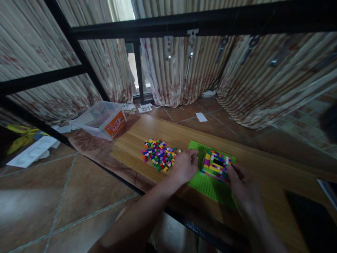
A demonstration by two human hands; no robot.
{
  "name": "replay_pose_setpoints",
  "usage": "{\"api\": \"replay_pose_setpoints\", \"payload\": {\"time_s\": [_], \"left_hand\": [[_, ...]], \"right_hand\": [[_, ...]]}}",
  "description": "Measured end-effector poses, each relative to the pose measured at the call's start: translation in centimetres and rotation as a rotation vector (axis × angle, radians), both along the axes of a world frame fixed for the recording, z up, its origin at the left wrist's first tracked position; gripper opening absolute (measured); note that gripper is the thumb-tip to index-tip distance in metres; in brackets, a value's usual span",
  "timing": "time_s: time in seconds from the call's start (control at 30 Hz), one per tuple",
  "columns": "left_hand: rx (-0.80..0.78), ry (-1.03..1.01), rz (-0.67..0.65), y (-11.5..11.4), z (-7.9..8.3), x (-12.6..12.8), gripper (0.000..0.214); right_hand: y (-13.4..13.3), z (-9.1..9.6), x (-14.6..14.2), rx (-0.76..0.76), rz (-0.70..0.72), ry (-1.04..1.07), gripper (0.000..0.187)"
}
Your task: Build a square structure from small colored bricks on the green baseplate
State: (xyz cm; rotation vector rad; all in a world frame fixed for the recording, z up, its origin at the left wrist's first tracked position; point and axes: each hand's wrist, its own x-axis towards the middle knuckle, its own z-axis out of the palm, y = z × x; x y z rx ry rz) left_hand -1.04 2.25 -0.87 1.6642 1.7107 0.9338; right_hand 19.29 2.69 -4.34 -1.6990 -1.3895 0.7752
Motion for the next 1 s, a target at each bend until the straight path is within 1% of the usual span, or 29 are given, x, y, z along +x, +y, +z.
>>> {"api": "replay_pose_setpoints", "payload": {"time_s": [0.1, 0.17, 0.2, 0.27, 0.4, 0.5, 0.6, 0.7, 0.83, 1.0], "left_hand": [[0.025, 0.242, -0.023, 0.7, 0.5, -4.2, 0.033], [0.003, 0.356, -0.052, 1.0, 0.6, -6.4, 0.033], [0.005, 0.405, -0.081, 1.0, 0.6, -7.2, 0.034], [0.016, 0.472, -0.111, 0.9, 0.7, -7.9, 0.032], [0.039, 0.519, -0.142, 0.6, 0.6, -7.6, 0.025], [0.081, 0.535, -0.167, 0.6, 0.3, -7.2, 0.025], [0.090, 0.514, -0.126, 0.7, -0.1, -6.9, 0.026], [0.054, 0.507, -0.102, 0.9, -0.1, -6.6, 0.021], [0.017, 0.520, -0.083, 1.1, 0.1, -6.4, 0.022], [0.024, 0.506, -0.020, 1.8, 0.1, -6.5, 0.019]], "right_hand": [[0.2, 0.2, -0.1, -0.032, -0.065, -0.064, 0.055], [0.1, 0.4, -0.1, -0.027, -0.082, -0.081, 0.054], [0.1, 0.6, -0.1, -0.022, -0.082, -0.081, 0.054], [0.0, 0.9, -0.1, -0.005, -0.081, -0.058, 0.053], [0.0, 1.7, -0.4, 0.010, -0.088, -0.054, 0.048], [-0.1, 2.0, -0.7, -0.001, -0.094, -0.058, 0.046], [0.0, 1.9, -0.6, -0.005, -0.080, -0.037, 0.049], [0.0, 1.8, -0.4, -0.015, -0.086, -0.022, 0.048], [-0.2, 2.2, -0.5, -0.039, -0.093, -0.029, 0.046], [-0.4, 2.6, -0.3, -0.013, -0.086, -0.057, 0.045]]}}
